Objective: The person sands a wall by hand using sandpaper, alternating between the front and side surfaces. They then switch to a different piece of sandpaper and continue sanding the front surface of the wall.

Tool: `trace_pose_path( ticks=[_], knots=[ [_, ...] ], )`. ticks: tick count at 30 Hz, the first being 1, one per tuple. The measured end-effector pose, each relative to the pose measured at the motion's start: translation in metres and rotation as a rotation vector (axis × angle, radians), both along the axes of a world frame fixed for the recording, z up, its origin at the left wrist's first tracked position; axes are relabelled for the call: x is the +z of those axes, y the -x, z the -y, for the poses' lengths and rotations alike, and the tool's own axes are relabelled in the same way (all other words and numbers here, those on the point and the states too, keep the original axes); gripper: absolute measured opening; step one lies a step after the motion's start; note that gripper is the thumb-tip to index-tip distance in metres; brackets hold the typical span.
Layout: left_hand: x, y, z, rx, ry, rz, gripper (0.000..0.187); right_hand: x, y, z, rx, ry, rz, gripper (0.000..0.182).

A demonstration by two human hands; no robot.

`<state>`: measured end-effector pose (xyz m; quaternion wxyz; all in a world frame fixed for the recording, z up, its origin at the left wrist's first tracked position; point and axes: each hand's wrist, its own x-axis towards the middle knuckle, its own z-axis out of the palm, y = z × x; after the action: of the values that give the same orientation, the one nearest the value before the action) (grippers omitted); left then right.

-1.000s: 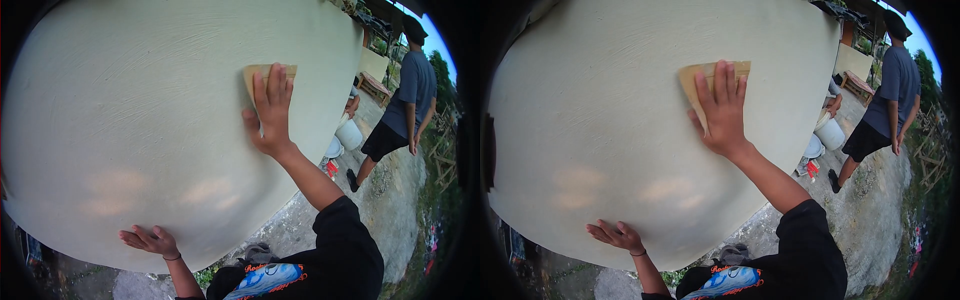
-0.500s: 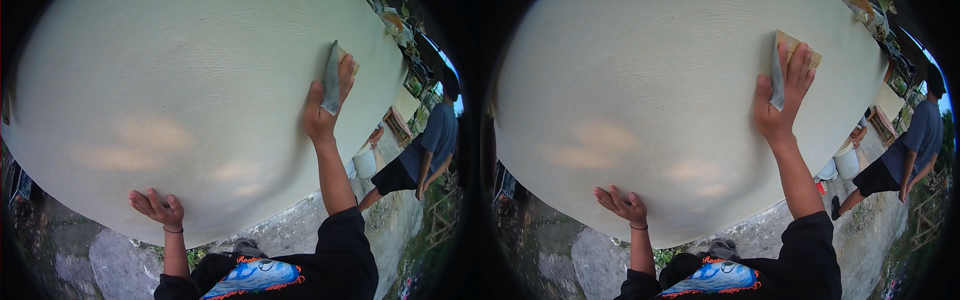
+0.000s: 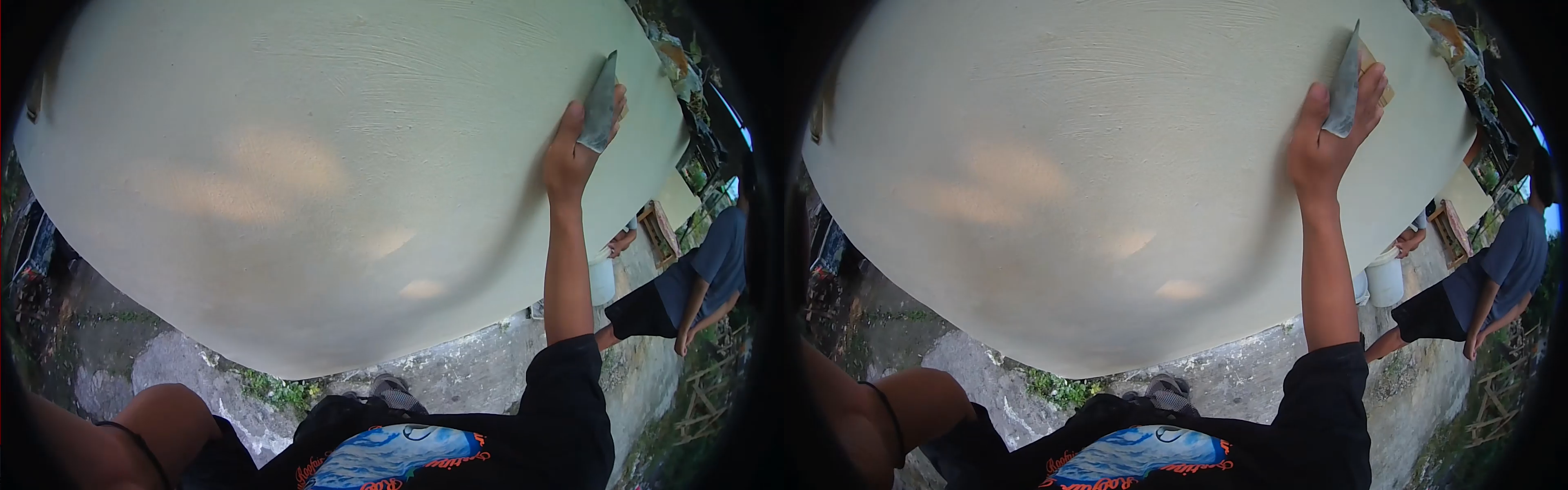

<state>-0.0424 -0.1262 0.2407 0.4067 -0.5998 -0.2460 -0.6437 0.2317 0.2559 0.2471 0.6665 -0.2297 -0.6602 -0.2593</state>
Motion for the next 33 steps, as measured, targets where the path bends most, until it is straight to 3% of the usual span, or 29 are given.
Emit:
trace_pose_path(
  ticks=[3,6,10,12,14,16,18,20,24,25,26,29,31,33],
  knots=[
    [0.003,-0.010,-0.010,0.023,-0.069,-0.061,0.085,0.001,-0.015,0.005,0.013,0.033,0.120,0.058],
    [0.010,-0.024,-0.019,0.211,-0.170,-0.088,0.079,0.013,-0.031,-0.003,-0.009,0.035,0.163,0.058],
    [0.006,-0.013,-0.006,0.279,-0.183,-0.138,0.073,0.027,-0.049,-0.013,0.101,0.071,0.022,0.055],
    [0.008,-0.019,-0.019,0.296,-0.262,-0.123,0.069,0.044,-0.057,-0.029,0.271,0.289,-0.225,0.052],
    [0.006,-0.018,-0.022,0.377,-0.365,-0.094,0.066,0.062,-0.061,-0.031,0.500,0.320,-0.308,0.051],
    [-0.001,-0.016,-0.011,0.444,-0.340,-0.071,0.062,0.064,-0.044,-0.022,0.540,0.304,-0.248,0.043],
    [0.003,-0.019,-0.011,0.445,-0.229,-0.045,0.059,0.047,-0.016,0.007,-0.230,-0.023,0.057,0.049],
    [0.016,-0.030,-0.025,0.436,-0.162,-0.056,0.056,0.030,0.004,0.025,-0.227,-0.097,0.189,0.048],
    [0.041,-0.049,-0.059,0.444,-0.184,-0.126,0.050,0.070,-0.009,0.008,-0.170,-0.036,0.114,0.050],
    [0.039,-0.044,-0.066,0.530,-0.045,-0.186,0.044,0.079,-0.012,0.003,-0.050,0.008,0.023,0.050],
    [0.033,-0.035,-0.076,0.615,0.097,-0.243,0.039,0.085,-0.015,-0.001,0.071,0.053,-0.065,0.050],
    [-0.004,-0.001,-0.124,0.742,0.174,0.037,0.032,0.038,0.005,0.014,-0.142,-0.043,0.168,0.054],
    [-0.039,0.019,-0.154,0.815,0.314,0.095,0.041,-0.013,0.008,0.032,-0.180,0.005,0.372,0.052],
    [-0.073,0.030,-0.171,0.982,0.247,0.006,0.049,-0.007,-0.013,0.023,-0.165,0.012,0.375,0.050]
  ],
)
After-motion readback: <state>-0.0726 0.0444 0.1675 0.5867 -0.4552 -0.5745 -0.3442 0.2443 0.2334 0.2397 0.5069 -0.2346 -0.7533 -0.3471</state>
